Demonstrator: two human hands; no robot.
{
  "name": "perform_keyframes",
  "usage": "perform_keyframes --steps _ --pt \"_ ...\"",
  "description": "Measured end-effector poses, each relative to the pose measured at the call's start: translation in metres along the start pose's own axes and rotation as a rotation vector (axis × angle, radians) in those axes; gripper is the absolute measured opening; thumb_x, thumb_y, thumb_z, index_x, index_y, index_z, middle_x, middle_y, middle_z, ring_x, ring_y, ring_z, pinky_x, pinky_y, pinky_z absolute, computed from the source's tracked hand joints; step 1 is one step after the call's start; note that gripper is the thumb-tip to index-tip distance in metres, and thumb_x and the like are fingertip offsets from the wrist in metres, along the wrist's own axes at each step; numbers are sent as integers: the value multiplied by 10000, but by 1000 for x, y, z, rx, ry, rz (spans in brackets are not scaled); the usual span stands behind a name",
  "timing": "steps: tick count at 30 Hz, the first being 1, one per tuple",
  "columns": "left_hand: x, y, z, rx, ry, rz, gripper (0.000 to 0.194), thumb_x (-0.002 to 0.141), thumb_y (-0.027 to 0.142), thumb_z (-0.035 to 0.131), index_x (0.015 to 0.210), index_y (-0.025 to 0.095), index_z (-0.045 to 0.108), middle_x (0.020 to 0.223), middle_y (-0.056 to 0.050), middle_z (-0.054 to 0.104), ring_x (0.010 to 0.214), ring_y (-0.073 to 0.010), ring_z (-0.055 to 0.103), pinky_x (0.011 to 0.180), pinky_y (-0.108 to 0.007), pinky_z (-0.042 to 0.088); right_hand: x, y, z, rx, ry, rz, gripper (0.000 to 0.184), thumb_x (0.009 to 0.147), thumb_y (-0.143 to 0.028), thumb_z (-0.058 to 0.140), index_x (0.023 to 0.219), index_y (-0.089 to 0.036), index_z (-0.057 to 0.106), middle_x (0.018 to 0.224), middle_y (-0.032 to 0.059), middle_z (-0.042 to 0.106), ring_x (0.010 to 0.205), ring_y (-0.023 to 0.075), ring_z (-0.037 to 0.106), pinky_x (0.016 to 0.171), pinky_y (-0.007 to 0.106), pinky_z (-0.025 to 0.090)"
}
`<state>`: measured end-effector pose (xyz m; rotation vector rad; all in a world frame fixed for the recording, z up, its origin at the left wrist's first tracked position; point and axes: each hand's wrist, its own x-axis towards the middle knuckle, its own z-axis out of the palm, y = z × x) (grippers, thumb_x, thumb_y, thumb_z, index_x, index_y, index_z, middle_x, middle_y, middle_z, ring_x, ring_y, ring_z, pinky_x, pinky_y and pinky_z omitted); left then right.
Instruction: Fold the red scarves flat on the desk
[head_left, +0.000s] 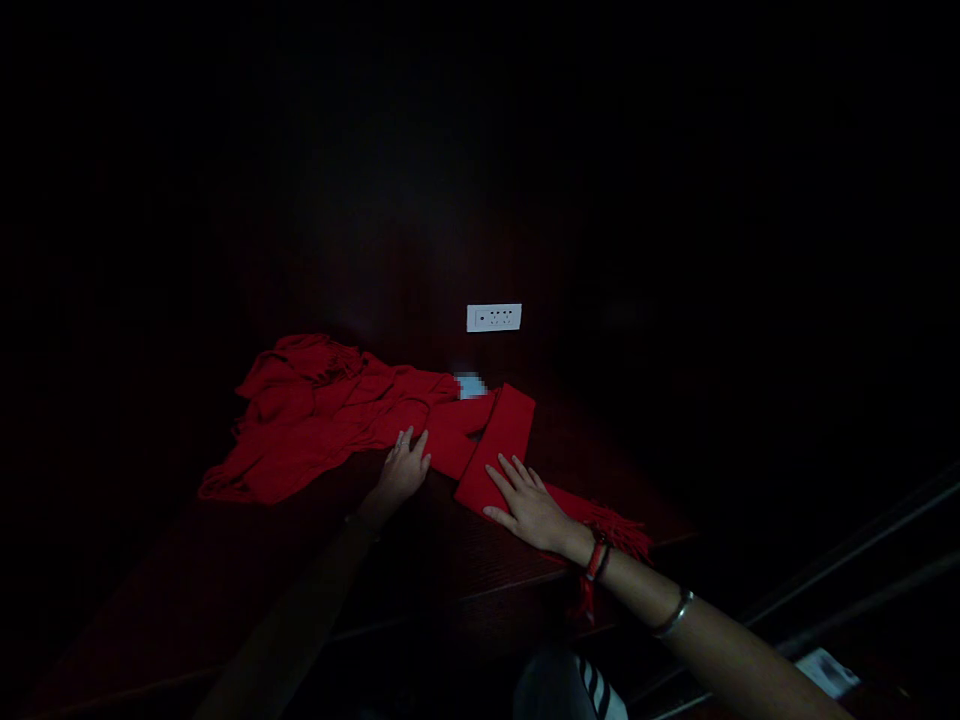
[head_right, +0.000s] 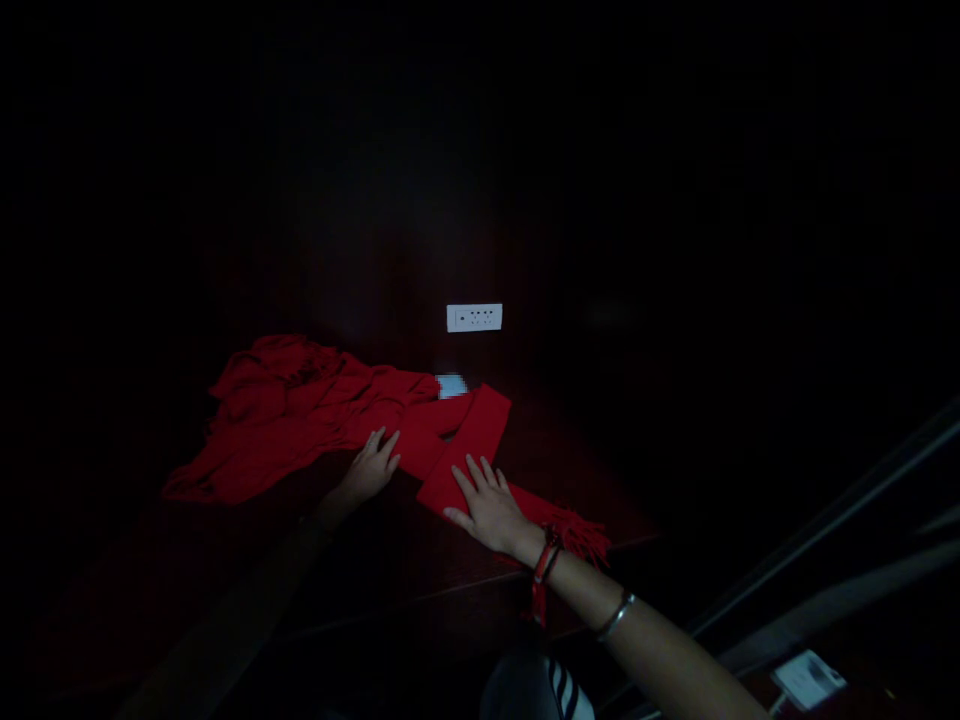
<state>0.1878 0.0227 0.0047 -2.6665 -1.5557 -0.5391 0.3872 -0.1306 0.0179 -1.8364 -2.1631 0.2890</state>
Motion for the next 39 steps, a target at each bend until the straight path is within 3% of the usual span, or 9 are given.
perform_keyframes --steps 5,11,15,20,24,29,32,35,39 --pt "-17 28 -12 -24 -29 62 446 854 256 342 1275 109 357 1388 -155 200 1279 -272 139 997 -411 224 14 11 -24 120 -28 -3 682 772 -622 324 1323 -221 287 1416 96 142 1286 294 47 1007 499 109" --pt "-9 55 -12 -244 -96 252 510 848 427 337 1306 205 303 1412 -78 171 1294 -231 75 1027 -392 145 48 43 -71 295 301 175 663 790 -547 386 1272 -92 371 1300 163 373 1205 243 324 1004 363 241" --pt "-2 53 -6 -279 -275 253 554 832 462 359 1322 222 265 1395 -72 229 1286 -235 125 1029 -416 95 33 41 -44 198 192 192 704 791 -567 361 1317 -105 291 1355 161 285 1264 270 192 1019 415 182" --pt "-11 49 -14 -332 -262 333 507 853 410 345 1331 305 211 1413 -6 183 1289 -185 119 1033 -382 93 -3 21 -5 11 69 102 623 822 -576 247 1348 -246 203 1419 69 142 1291 259 54 1008 490 122" --pt "-19 53 -23 -298 -334 388 406 846 422 366 1250 387 352 1418 57 146 1298 -216 41 1025 -443 35 -12 13 -11 -49 75 91 594 837 -557 218 1346 -250 213 1427 56 102 1293 245 58 1010 478 123" --pt "-24 52 -23 -280 -337 319 470 829 465 375 1284 377 292 1415 20 167 1295 -236 57 1013 -473 38 -20 14 -15 -35 54 43 628 815 -587 249 1347 -257 203 1428 48 95 1292 252 57 1013 492 78" --pt "-24 50 -17 -238 -276 239 505 829 497 347 1304 351 261 1425 -12 123 1295 -247 41 1013 -468 49 -20 19 -20 61 -26 55 662 799 -608 259 1351 -247 191 1422 66 128 1288 253 94 1012 493 94" --pt "-22 49 -9 -144 -182 65 626 800 566 333 1338 269 210 1429 -87 22 1281 -313 -28 994 -506 68 -8 20 -32 157 25 65 685 786 -619 277 1351 -243 186 1425 68 109 1292 247 75 1013 487 108" --pt "-18 47 -3 -100 -236 3 717 764 629 313 1335 201 241 1414 -153 39 1264 -363 -40 978 -520 98 16 13 -34 129 74 34 704 780 -624 291 1355 -236 172 1427 66 95 1295 243 36 1016 488 70"
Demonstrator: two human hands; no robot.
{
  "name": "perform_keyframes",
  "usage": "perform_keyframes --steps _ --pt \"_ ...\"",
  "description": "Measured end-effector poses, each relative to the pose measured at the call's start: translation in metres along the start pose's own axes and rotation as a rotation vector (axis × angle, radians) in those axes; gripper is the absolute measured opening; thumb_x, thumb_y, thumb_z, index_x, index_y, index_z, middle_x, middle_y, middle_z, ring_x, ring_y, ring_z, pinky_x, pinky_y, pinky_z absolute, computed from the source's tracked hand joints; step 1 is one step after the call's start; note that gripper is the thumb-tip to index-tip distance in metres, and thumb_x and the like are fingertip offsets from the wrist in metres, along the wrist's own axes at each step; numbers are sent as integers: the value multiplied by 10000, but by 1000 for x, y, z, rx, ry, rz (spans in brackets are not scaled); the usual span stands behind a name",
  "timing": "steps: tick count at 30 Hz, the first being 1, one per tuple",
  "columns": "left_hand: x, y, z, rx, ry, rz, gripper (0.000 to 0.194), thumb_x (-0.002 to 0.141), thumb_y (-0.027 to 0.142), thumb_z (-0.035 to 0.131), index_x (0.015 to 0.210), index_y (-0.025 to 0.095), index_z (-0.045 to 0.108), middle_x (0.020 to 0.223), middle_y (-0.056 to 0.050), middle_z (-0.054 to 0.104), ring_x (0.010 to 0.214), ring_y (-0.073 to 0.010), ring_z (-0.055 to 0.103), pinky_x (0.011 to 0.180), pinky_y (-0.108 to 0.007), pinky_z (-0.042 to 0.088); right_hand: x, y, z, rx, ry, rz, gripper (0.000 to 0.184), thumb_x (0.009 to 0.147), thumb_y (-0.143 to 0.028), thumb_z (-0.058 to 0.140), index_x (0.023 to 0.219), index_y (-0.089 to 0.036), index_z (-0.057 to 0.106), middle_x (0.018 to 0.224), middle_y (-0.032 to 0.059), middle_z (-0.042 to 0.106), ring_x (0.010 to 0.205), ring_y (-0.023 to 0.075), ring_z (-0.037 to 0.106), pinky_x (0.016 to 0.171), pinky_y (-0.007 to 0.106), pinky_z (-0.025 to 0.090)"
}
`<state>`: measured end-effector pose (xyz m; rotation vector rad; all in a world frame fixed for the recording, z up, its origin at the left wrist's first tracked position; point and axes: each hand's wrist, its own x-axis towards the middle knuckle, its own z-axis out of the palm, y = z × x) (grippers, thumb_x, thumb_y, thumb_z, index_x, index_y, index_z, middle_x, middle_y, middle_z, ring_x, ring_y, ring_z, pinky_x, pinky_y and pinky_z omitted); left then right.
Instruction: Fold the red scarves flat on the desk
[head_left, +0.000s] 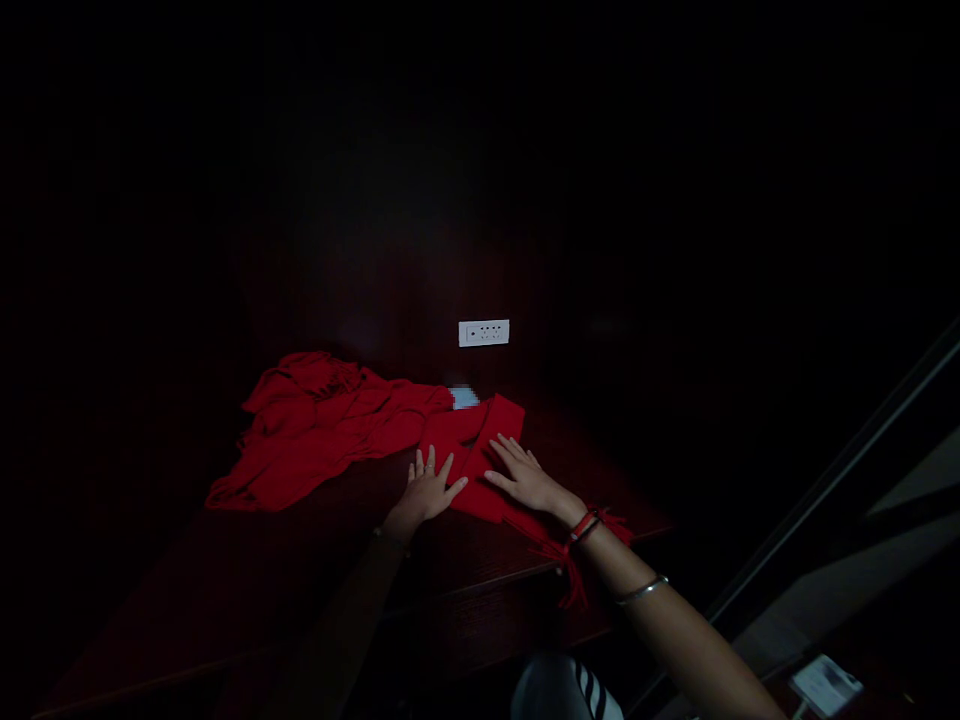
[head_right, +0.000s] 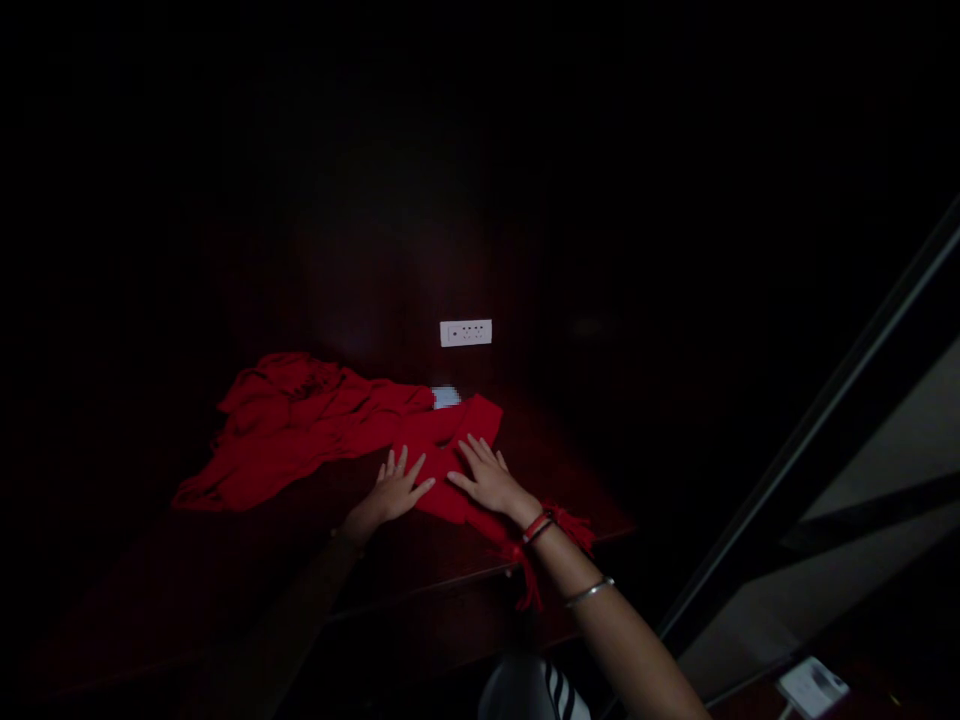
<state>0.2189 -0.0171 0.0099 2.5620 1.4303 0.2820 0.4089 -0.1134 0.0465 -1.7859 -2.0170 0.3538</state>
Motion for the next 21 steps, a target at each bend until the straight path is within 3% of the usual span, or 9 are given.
perform_keyframes --steps 6,13,17,21 --pt "1 8 4 -16 -19 46 683 770 615 313 1325 220 273 1420 -125 52 1260 -370 -59 981 -529 52 -5 11 24 -127 -68 14 670 820 -586 225 1355 -183 190 1415 93 143 1290 233 97 1021 443 118" --pt "16 62 14 -177 -64 152 679 739 619 376 1303 244 320 1421 -95 93 1262 -359 -83 985 -532 1 -43 50 8 -193 11 129 662 829 -574 208 1355 -173 193 1415 86 151 1287 224 124 1026 400 153" --pt "37 84 17 -165 -114 198 703 740 643 331 1316 241 296 1420 -107 78 1261 -362 -85 973 -554 -25 -43 74 1 -222 32 183 656 835 -560 206 1355 -160 193 1411 92 162 1285 220 136 1023 399 166" --pt "61 92 20 -69 -143 214 746 736 693 205 1340 256 217 1425 -98 50 1258 -370 -83 973 -562 3 -31 94 -4 -231 40 198 651 835 -561 197 1355 -169 192 1413 80 158 1284 209 141 1023 392 168"
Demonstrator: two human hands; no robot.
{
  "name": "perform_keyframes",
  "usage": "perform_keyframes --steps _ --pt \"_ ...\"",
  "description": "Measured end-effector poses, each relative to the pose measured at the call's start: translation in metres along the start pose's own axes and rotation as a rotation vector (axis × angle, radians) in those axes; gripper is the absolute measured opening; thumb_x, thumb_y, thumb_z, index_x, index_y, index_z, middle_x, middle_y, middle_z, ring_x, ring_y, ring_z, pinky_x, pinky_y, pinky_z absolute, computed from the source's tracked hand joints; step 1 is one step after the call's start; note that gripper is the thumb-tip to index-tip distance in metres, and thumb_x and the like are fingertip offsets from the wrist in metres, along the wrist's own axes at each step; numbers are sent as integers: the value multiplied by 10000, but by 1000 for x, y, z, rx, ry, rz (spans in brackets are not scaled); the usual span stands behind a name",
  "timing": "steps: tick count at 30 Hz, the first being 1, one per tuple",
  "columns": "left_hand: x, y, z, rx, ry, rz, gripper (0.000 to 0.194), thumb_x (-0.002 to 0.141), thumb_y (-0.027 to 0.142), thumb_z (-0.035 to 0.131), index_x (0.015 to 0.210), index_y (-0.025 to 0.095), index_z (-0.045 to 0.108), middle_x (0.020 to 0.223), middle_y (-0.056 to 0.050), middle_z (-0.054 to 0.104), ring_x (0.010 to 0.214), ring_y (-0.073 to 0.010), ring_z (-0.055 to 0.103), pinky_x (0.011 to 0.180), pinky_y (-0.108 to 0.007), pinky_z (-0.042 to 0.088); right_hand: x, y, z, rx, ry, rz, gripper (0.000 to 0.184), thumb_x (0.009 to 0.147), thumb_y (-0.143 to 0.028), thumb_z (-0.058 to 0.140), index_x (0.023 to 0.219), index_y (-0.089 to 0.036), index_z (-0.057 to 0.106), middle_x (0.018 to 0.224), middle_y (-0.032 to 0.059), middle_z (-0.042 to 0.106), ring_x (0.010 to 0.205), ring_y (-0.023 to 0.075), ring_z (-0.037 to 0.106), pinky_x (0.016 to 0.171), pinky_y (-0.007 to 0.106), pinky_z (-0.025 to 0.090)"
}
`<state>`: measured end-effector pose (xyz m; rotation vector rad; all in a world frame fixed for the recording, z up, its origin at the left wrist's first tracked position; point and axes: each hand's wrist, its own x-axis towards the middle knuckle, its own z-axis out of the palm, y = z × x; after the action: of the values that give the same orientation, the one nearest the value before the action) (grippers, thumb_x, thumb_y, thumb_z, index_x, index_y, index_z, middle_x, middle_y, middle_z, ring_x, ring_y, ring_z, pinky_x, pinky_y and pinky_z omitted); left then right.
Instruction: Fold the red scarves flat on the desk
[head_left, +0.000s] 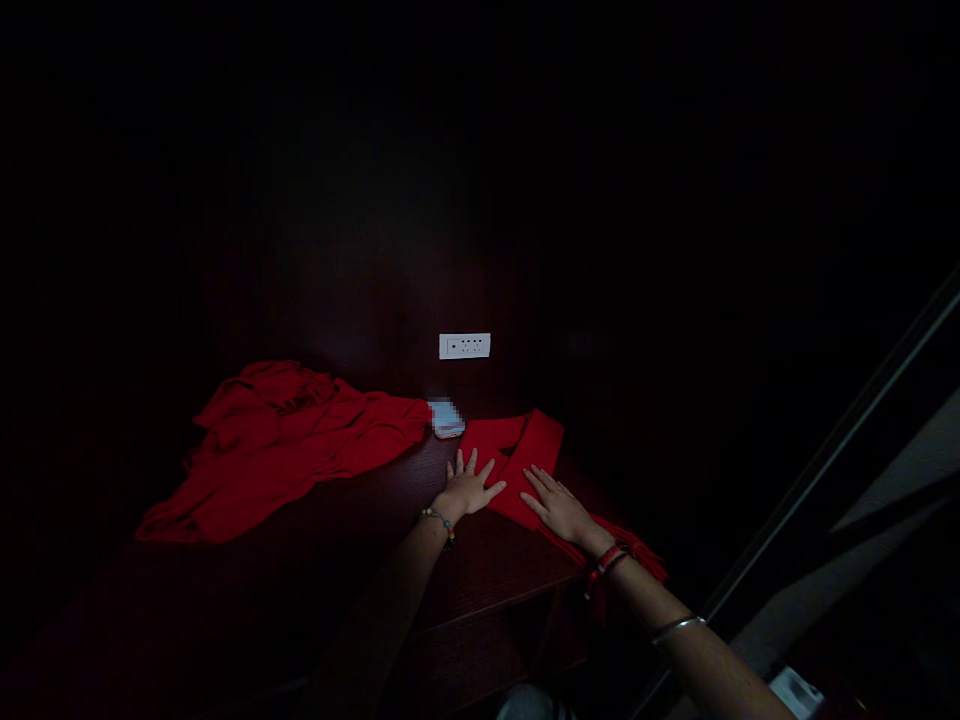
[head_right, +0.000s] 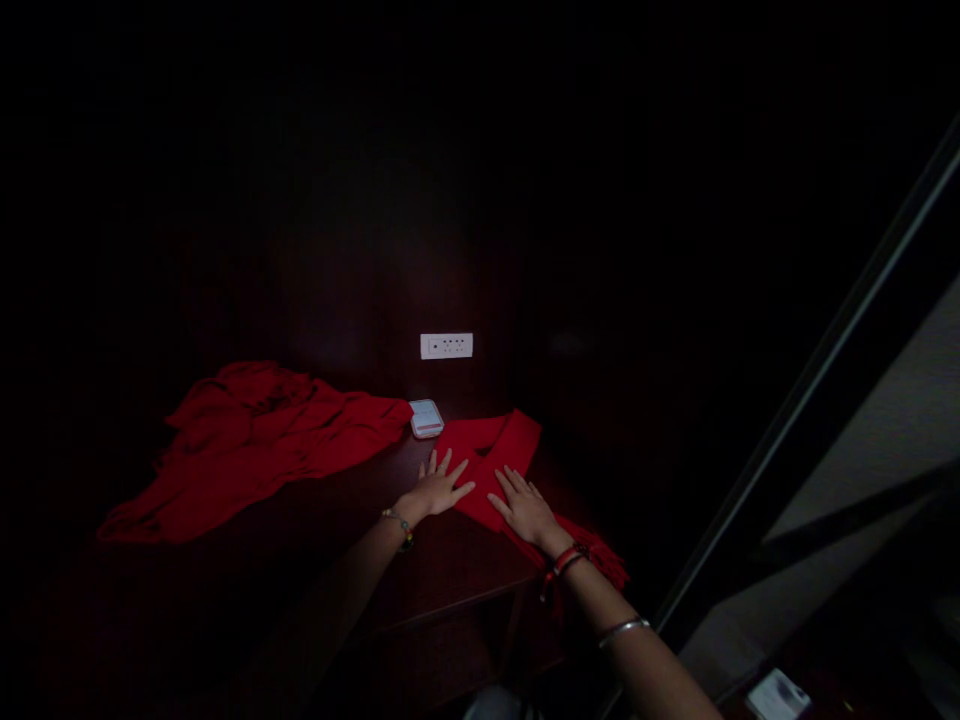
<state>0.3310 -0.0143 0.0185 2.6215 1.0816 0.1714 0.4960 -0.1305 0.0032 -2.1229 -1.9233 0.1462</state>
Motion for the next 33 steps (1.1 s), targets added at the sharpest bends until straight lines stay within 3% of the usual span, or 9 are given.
perform_keyframes --steps 8,18,21,25,29,33 --pt "41 -5 2 134 18 -4 725 747 692 97 1346 291 168 1428 -75 56 1272 -351 -28 981 -550 38 34 18 0 -28 34 -4 651 841 -556 167 1352 -154 209 1407 92 181 1281 219 154 1024 385 167" --pt "69 -16 9 213 132 34 628 783 644 187 1321 324 243 1413 -45 176 1279 -330 67 979 -562 42 59 29 4 -71 107 1 598 858 -515 187 1340 -164 243 1390 103 230 1267 215 206 1003 405 211" --pt "70 -20 5 250 257 41 574 819 581 200 1320 306 254 1413 -51 178 1275 -327 93 983 -550 77 57 27 1 -79 119 -4 589 862 -502 197 1336 -157 255 1383 109 246 1266 212 207 1005 404 206" --pt "79 -39 -19 346 413 -42 498 864 373 245 1329 195 255 1397 -106 208 1280 -299 90 990 -538 87 54 25 -1 -82 125 9 585 865 -491 206 1330 -141 269 1372 122 270 1262 210 220 1006 401 207" --pt "102 -63 -48 394 315 15 547 788 250 405 1318 190 281 1355 -96 313 1279 -293 100 989 -553 66 54 24 0 -62 138 11 581 863 -495 215 1323 -148 288 1366 118 285 1253 215 242 1005 399 217" --pt "126 -69 -56 416 177 96 594 775 190 404 1339 209 219 1230 -91 485 1266 -278 172 974 -574 5 55 25 1 -35 176 -1 569 862 -498 218 1302 -156 333 1346 117 325 1238 217 277 1003 404 230"
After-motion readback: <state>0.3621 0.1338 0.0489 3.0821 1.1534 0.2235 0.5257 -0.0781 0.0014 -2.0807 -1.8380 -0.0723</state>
